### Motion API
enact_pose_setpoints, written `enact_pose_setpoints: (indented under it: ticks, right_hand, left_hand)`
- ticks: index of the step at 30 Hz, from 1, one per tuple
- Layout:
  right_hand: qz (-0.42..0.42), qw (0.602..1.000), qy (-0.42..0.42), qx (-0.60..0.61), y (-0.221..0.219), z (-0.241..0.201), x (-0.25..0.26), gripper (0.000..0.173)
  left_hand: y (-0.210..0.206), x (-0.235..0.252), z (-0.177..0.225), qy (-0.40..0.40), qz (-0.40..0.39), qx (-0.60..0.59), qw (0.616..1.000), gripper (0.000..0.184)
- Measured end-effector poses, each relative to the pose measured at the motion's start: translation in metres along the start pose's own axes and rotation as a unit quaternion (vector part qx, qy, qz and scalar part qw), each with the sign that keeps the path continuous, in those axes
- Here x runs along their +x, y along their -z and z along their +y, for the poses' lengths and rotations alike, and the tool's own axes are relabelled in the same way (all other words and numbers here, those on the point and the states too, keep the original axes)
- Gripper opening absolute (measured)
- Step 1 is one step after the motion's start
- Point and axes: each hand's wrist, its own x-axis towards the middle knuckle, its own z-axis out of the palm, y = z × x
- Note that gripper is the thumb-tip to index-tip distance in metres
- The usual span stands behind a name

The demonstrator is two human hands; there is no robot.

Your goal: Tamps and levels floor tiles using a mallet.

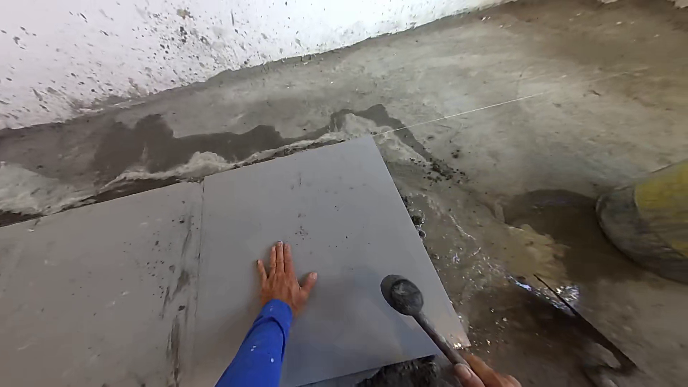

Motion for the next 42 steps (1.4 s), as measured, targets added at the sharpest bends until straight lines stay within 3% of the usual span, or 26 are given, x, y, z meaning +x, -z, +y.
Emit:
enact_pose_setpoints:
  ticks: [2, 6, 9, 13, 16, 19, 23, 25, 30, 33, 35, 37, 40, 42]
  right_hand:
    - [0.039, 0.998, 0.043, 0.003, -0.006, 0.007, -0.006, 0.073]
    - [-0.027, 0.998, -0.058, 0.013, 0.0, 0.011, -0.006, 0.067]
    - [0.05, 0.999, 0.018, 0.009, -0.01, 0.029, -0.017, 0.07]
    - [-0.018, 0.998, -0.062, 0.014, -0.005, 0.038, -0.028, 0.073]
    - [0.045, 0.999, -0.005, 0.017, -0.014, 0.054, -0.049, 0.072]
    - [-0.045, 0.994, -0.102, 0.015, -0.009, 0.061, -0.063, 0.071]
    - [-0.004, 0.997, -0.067, 0.038, -0.01, 0.071, -0.085, 0.07]
    - [-0.037, 0.993, -0.112, 0.027, -0.009, 0.074, -0.094, 0.07]
    - [-0.009, 0.996, -0.081, 0.027, 0.0, 0.067, -0.08, 0.071]
    - [-0.059, 0.99, -0.127, 0.023, 0.013, 0.062, -0.05, 0.068]
    - [-0.028, 0.995, -0.089, 0.041, 0.022, 0.052, -0.029, 0.066]
    - [0.009, 0.999, -0.029, 0.041, 0.024, 0.047, -0.003, 0.07]
    - [-0.073, 0.996, -0.057, 0.013, 0.059, 0.014, 0.064, 0.065]
    - [-0.067, 0.997, -0.024, 0.009, 0.079, -0.015, 0.102, 0.059]
  left_hand:
    - [-0.003, -0.003, -0.002, -0.001, 0.002, -0.003, 1.0, 0.112]
    - [-0.006, 0.0, -0.002, -0.026, 0.04, -0.014, 0.999, 0.111]
    - [-0.013, -0.001, -0.006, -0.035, 0.045, -0.033, 0.998, 0.114]
    - [-0.011, 0.001, -0.005, -0.041, 0.045, -0.049, 0.997, 0.115]
    - [-0.01, 0.0, -0.005, -0.038, 0.04, -0.053, 0.997, 0.116]
    - [-0.014, 0.003, -0.008, -0.041, 0.057, -0.049, 0.996, 0.116]
    - [-0.015, 0.003, -0.01, -0.038, 0.057, -0.042, 0.997, 0.116]
    - [-0.016, 0.0, -0.009, -0.04, 0.056, -0.046, 0.997, 0.116]
    - [-0.021, 0.005, -0.012, -0.044, 0.083, -0.042, 0.995, 0.117]
    - [-0.02, 0.007, -0.01, -0.043, 0.092, -0.041, 0.994, 0.118]
    - [-0.019, 0.01, -0.009, -0.042, 0.1, -0.036, 0.993, 0.119]
    - [-0.019, 0.007, -0.009, -0.041, 0.101, -0.034, 0.993, 0.118]
    - [-0.018, 0.006, -0.008, -0.039, 0.106, -0.032, 0.993, 0.118]
    - [-0.019, 0.007, -0.008, -0.041, 0.114, -0.031, 0.992, 0.118]
